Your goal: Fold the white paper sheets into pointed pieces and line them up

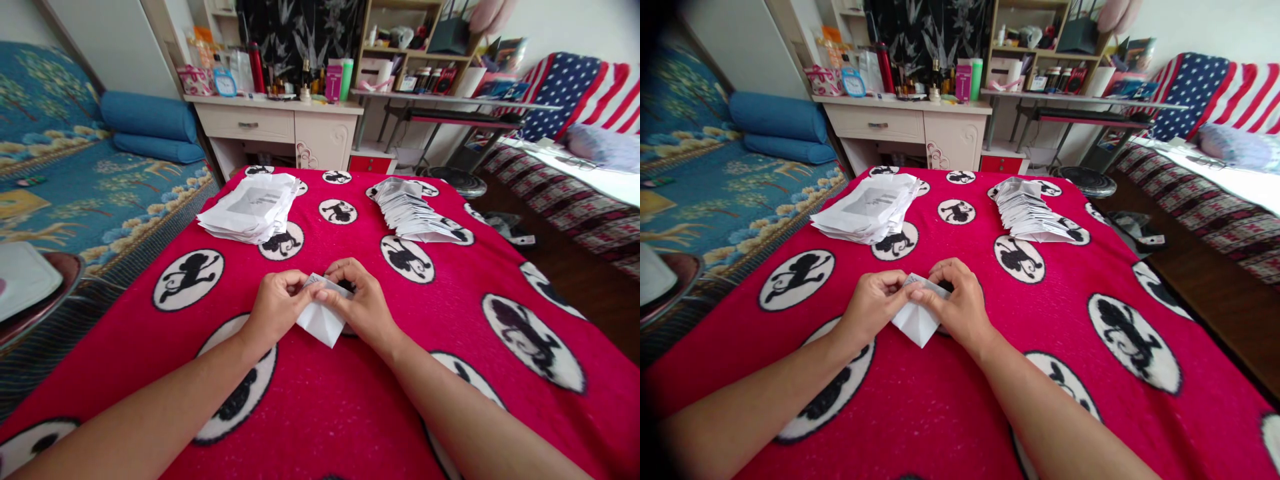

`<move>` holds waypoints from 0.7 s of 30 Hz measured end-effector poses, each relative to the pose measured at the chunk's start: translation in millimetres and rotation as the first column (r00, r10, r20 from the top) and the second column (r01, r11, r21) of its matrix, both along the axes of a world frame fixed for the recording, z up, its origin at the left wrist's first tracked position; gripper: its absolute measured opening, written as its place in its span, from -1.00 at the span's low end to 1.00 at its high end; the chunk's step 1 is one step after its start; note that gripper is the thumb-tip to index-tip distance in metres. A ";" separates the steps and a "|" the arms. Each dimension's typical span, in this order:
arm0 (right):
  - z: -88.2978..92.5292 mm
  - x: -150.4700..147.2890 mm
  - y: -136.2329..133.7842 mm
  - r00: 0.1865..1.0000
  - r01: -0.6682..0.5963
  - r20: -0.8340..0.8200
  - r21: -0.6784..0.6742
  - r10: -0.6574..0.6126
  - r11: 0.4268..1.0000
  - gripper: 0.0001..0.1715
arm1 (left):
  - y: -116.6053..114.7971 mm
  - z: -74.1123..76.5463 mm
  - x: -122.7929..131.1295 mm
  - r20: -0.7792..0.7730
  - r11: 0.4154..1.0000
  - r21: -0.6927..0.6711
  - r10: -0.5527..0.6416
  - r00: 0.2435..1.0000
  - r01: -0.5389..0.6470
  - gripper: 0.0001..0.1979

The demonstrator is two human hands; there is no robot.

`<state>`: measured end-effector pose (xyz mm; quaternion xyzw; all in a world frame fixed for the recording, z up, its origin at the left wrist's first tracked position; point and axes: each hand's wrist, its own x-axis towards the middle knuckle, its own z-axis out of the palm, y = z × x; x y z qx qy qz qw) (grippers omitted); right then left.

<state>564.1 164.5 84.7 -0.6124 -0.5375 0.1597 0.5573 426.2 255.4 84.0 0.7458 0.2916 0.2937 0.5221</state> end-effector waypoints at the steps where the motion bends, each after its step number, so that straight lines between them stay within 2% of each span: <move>1: -0.1 -1.2 -0.1 1.000 0.002 -0.003 -0.014 -0.002 1.000 -0.74 | 0.1 0.5 -0.2 0.014 1.000 0.004 0.009 1.000 -0.009 -0.72; 9: 3.7 -5.6 -2.5 0.995 -0.070 -0.079 -0.019 0.068 0.997 -0.75 | -2.7 2.9 -0.1 0.085 0.996 -0.086 0.012 0.996 -0.005 -0.70; 15: 3.8 -0.2 -2.7 0.906 -0.092 -0.418 -0.047 0.064 0.995 -0.42 | 1.2 -2.7 1.8 0.209 0.958 -0.287 0.037 0.977 0.026 -0.69; 17: 3.0 1.0 -2.7 0.889 -0.116 -0.453 -0.085 0.066 0.990 -0.40 | 2.9 -4.5 2.5 0.221 0.957 -0.288 0.027 0.975 0.039 -0.68; 21: 2.0 1.2 -3.3 0.850 -0.157 -0.521 -0.109 0.078 0.982 -0.44 | 7.1 -6.6 3.3 0.253 0.985 -0.174 0.053 0.966 -0.008 -0.74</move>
